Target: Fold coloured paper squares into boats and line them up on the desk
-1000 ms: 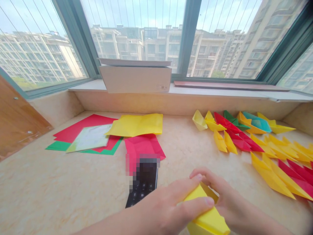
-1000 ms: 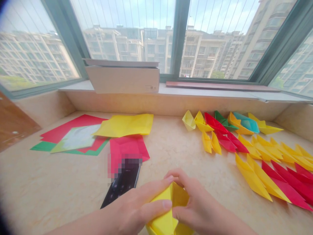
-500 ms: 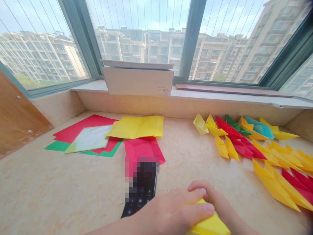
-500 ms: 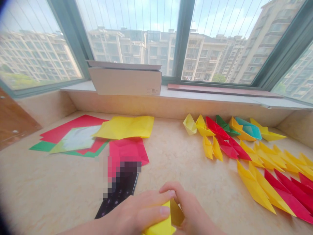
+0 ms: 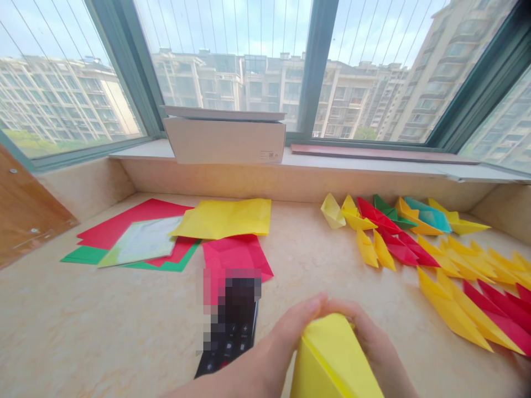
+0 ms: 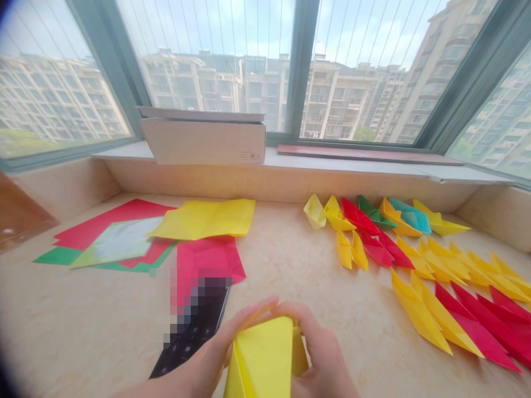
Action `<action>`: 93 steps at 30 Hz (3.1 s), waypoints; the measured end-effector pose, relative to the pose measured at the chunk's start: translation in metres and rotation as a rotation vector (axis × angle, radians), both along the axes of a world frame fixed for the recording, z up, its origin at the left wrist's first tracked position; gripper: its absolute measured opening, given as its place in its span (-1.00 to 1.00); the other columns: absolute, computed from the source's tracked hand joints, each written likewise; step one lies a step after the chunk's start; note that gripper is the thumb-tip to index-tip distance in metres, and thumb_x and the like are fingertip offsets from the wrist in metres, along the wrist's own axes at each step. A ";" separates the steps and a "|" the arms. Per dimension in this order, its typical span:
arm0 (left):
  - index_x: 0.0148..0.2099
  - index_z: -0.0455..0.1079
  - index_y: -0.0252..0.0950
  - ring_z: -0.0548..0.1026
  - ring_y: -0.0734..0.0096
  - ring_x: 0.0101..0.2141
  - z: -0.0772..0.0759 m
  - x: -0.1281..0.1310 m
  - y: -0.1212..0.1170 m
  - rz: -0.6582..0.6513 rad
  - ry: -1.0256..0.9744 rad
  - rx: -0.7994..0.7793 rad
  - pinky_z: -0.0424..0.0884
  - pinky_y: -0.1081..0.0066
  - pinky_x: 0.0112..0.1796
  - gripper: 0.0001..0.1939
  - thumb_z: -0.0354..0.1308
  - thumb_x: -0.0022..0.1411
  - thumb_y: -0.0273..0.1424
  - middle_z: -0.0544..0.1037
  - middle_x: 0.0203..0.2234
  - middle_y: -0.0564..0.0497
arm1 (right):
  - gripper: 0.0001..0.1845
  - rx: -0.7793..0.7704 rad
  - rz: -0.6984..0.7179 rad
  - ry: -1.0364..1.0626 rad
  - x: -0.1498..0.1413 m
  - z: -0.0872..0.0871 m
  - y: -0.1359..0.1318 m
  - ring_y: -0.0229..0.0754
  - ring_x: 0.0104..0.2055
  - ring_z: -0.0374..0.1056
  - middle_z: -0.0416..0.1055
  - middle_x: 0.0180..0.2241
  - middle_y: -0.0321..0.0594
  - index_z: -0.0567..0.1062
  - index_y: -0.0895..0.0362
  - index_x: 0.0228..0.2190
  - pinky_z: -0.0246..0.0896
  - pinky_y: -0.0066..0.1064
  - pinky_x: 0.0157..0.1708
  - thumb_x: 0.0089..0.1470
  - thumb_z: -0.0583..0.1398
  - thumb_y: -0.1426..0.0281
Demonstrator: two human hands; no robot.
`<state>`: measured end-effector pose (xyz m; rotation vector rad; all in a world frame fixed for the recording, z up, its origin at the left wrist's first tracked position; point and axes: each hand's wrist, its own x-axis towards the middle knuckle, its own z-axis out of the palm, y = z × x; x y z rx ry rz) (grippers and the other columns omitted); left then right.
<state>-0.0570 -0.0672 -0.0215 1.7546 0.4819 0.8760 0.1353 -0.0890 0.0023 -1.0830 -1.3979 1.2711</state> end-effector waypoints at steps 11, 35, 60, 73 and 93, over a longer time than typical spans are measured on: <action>0.33 0.20 -0.10 0.34 0.01 0.21 0.027 0.002 -0.002 0.377 0.041 -0.239 0.27 0.06 0.21 -0.48 0.09 0.38 -0.23 0.41 0.19 -0.09 | -0.74 0.232 -0.054 -0.219 0.008 -0.003 0.016 -0.07 -0.22 0.49 0.56 -0.27 -0.18 0.50 0.03 -0.08 0.47 -0.32 -0.22 0.22 0.23 0.22; 0.22 0.33 -0.24 0.52 0.02 0.03 0.044 0.014 -0.004 0.231 -0.102 -0.724 0.51 0.19 -0.08 -0.48 0.25 0.26 -0.20 0.53 0.02 -0.21 | -0.58 -0.214 0.034 0.057 0.010 0.003 0.042 -0.05 -0.28 0.53 0.56 -0.31 -0.16 0.45 0.13 -0.26 0.43 -0.32 -0.32 0.00 0.38 0.09; 0.10 0.41 -0.26 0.56 0.07 -0.07 0.038 0.021 0.002 0.430 -0.065 -0.752 0.53 0.25 -0.21 -0.63 0.16 0.31 -0.24 0.59 -0.11 -0.17 | -0.72 0.080 -0.159 -0.294 -0.001 -0.005 0.032 -0.08 -0.30 0.43 0.53 -0.31 -0.19 0.53 0.10 -0.22 0.35 -0.31 -0.32 0.18 0.23 0.16; 0.02 0.47 -0.34 0.58 0.13 -0.21 0.036 0.019 -0.002 0.437 -0.140 -0.760 0.50 0.16 -0.15 -0.60 0.23 0.26 -0.16 0.62 -0.21 -0.15 | -0.70 0.165 0.015 -0.102 -0.001 0.008 0.017 0.03 0.07 0.36 0.41 0.07 -0.12 0.61 -0.01 -0.06 0.37 -0.28 -0.02 0.26 0.19 0.17; -0.17 0.55 -0.37 0.55 0.12 -0.20 0.038 0.019 -0.004 0.403 -0.198 -0.719 0.45 0.14 -0.08 -0.61 0.30 0.18 -0.11 0.61 -0.29 -0.13 | -0.72 0.302 0.051 -0.242 0.002 0.003 0.015 -0.01 -0.04 0.41 0.48 -0.05 -0.12 0.61 -0.06 -0.04 0.41 -0.27 -0.12 0.29 0.16 0.29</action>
